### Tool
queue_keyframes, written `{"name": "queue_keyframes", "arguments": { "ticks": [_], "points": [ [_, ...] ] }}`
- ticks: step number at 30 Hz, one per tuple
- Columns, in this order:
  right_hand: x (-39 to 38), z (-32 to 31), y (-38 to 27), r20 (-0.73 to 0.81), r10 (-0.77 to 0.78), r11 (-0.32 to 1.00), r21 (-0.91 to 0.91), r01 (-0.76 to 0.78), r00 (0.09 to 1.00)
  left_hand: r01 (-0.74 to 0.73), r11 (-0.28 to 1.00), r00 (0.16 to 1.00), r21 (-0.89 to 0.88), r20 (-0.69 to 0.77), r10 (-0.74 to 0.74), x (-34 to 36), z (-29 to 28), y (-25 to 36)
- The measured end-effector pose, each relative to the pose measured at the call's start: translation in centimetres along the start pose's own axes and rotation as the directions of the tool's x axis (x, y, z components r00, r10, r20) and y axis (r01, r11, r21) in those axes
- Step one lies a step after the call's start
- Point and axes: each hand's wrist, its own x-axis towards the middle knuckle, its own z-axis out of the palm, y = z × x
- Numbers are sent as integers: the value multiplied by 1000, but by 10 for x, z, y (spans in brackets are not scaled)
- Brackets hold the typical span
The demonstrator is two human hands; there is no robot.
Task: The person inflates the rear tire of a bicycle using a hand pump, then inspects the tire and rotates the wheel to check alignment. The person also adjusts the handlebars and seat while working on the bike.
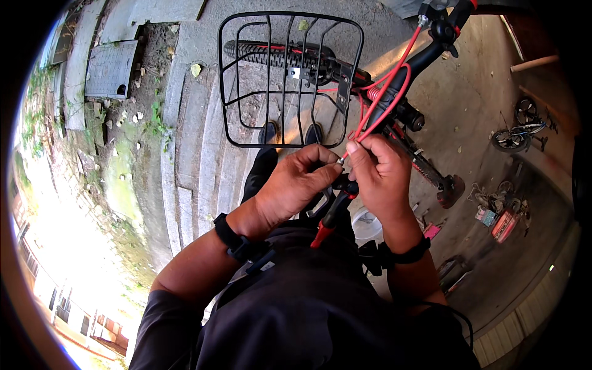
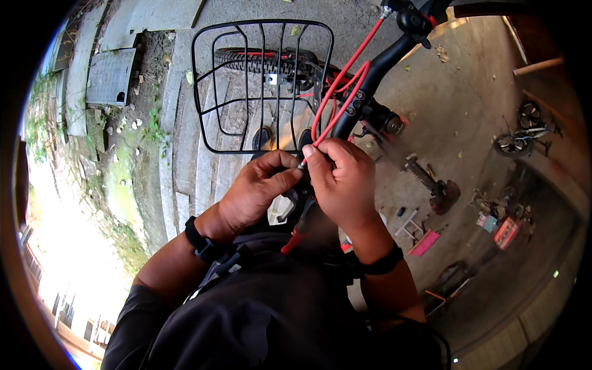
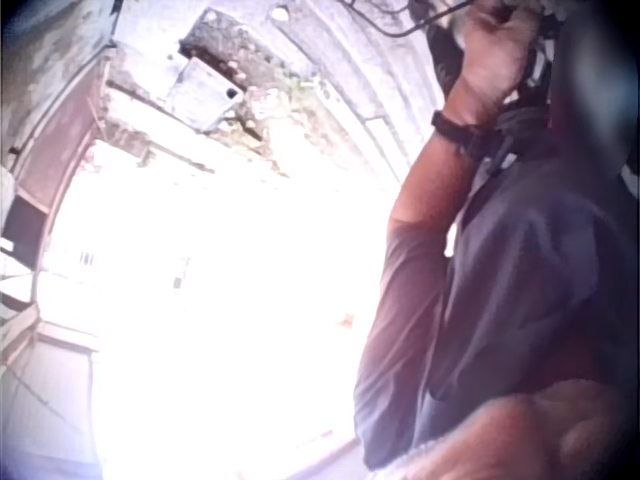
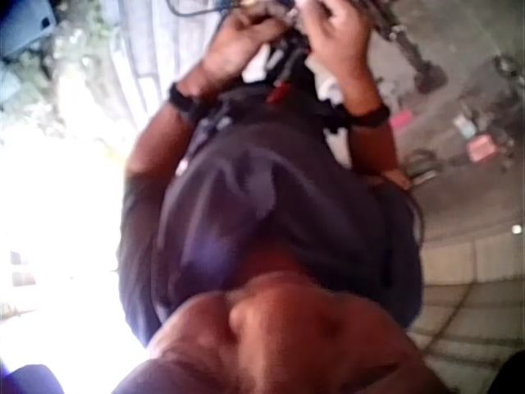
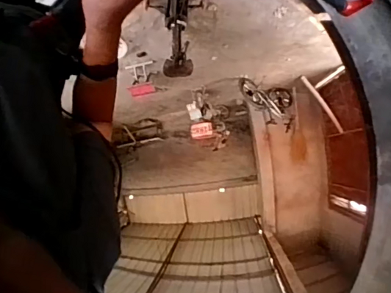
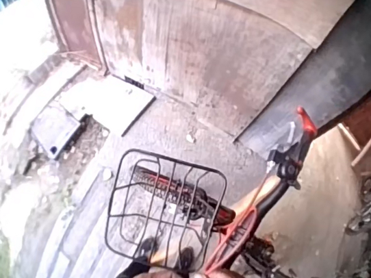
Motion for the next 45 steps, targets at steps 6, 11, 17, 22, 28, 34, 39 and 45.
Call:
{"name": "queue_keyframes", "arguments": {
  "ticks": [6,11,17,22,28,34,39,45],
  "points": [
    [0,1,-9,-26,164,981,105,-161,986,16,1000,1000,21,-17,-16,-1,0,2],
    [0,0,-9,-36,121,989,86,-118,992,0,996,1000,92,23,-2,-3,-5,3],
    [3,-3,-2,24,57,995,85,-59,998,14,991,999,130,51,-20,7,-3,9],
    [4,-4,-1,42,78,991,105,-82,996,60,995,998,75,23,-62,9,-2,7],
    [3,-7,-5,78,159,973,157,-169,984,54,998,997,31,-48,-52,7,6,10],
    [5,-8,-2,74,114,987,108,-122,991,-141,900,965,413,-144,217,2,16,4],
    [4,-10,-4,59,98,993,63,-102,993,-88,953,991,290,-72,114,0,9,8],
    [5,-10,-2,73,106,988,105,-113,992,82,985,991,151,90,-96,14,-12,10]
  ]
}}
